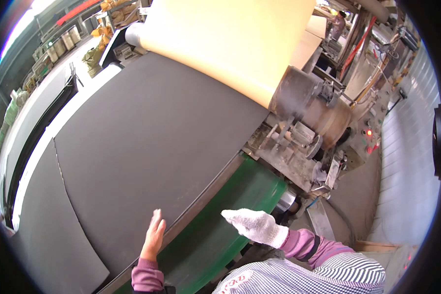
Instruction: Guiding large dark sheets on a conveyor belt and pressing buttons on a machine control panel to manage the flow.
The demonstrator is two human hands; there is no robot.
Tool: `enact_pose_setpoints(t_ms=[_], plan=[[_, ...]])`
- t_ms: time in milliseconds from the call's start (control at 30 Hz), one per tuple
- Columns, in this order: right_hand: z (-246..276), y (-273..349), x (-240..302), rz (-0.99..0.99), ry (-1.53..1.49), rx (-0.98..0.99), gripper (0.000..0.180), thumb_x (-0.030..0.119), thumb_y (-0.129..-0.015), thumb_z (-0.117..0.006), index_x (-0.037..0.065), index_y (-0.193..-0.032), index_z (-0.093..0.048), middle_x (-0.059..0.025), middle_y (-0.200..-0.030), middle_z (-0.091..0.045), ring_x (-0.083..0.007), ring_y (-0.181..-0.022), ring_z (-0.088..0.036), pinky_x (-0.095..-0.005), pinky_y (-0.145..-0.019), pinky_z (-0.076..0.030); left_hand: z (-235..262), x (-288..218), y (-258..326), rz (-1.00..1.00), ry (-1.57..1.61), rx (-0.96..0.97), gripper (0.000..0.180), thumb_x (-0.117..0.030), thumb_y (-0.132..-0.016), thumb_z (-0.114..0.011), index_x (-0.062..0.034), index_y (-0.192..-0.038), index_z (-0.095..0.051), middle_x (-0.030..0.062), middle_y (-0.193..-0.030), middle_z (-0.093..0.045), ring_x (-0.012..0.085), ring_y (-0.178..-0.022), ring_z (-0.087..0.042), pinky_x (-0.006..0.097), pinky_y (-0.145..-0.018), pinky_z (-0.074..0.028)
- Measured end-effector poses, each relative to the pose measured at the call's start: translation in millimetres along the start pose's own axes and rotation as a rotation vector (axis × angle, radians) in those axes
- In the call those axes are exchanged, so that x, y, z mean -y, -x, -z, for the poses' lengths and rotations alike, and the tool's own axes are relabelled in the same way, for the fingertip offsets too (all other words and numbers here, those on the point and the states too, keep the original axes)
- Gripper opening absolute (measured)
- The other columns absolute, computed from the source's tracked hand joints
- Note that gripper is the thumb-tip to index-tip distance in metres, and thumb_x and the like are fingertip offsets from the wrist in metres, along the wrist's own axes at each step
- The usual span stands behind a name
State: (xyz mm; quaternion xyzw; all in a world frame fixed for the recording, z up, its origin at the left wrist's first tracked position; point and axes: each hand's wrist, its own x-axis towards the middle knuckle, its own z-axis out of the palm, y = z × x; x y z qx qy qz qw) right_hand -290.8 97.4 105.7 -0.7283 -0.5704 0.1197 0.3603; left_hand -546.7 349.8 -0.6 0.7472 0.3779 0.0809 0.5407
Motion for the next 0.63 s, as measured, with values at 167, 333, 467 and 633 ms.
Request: enact_pose_setpoints(t_ms=[167,333,467,633], plan=[[-3,25,0,-0.084,0.006,0.229,0.027,0.024,-0.093,-0.061,0.014,-0.118,-0.066,-0.0092,-0.099,-0.072,-0.0251,-0.080,-0.071,-0.0342,-0.067,-0.058,72,81,103,0.210,-0.588,-0.521,0.035,-0.035,-0.090,-0.063,-0.0095,-0.112,-0.072,0.0238,-0.135,-0.052,0.0396,-0.126,-0.044,0.049,-0.109,-0.033],[-12,61,-1,-0.219,0.065,0.395,0.026,0.030,-0.093,-0.061,0.017,-0.114,-0.067,-0.0047,-0.097,-0.073,-0.0242,-0.079,-0.071,-0.0347,-0.069,-0.058,53,48,98,0.120,-0.757,-0.449,0.037,-0.045,-0.084,-0.065,-0.0193,-0.109,-0.073,0.0127,-0.124,-0.058,0.0360,-0.116,-0.049,0.047,-0.097,-0.045],[-22,69,4,-0.381,-0.096,0.331,0.023,0.028,-0.091,-0.063,0.017,-0.109,-0.071,-0.0036,-0.094,-0.073,-0.0209,-0.075,-0.071,-0.0319,-0.067,-0.057,13,8,62,0.103,-0.836,-0.373,0.044,-0.055,-0.088,-0.060,-0.0243,-0.118,-0.070,0.0132,-0.131,-0.056,0.0363,-0.122,-0.048,0.048,-0.101,-0.043],[-43,49,34,-0.397,-0.208,0.401,0.024,0.015,-0.087,-0.066,0.010,-0.110,-0.071,-0.0112,-0.100,-0.073,-0.0202,-0.085,-0.073,-0.0287,-0.075,-0.058,-12,-7,48,0.021,-0.871,-0.493,0.054,-0.054,-0.090,-0.056,-0.0176,-0.130,-0.062,0.0129,-0.129,-0.059,0.0352,-0.117,-0.055,0.049,-0.098,-0.045]])
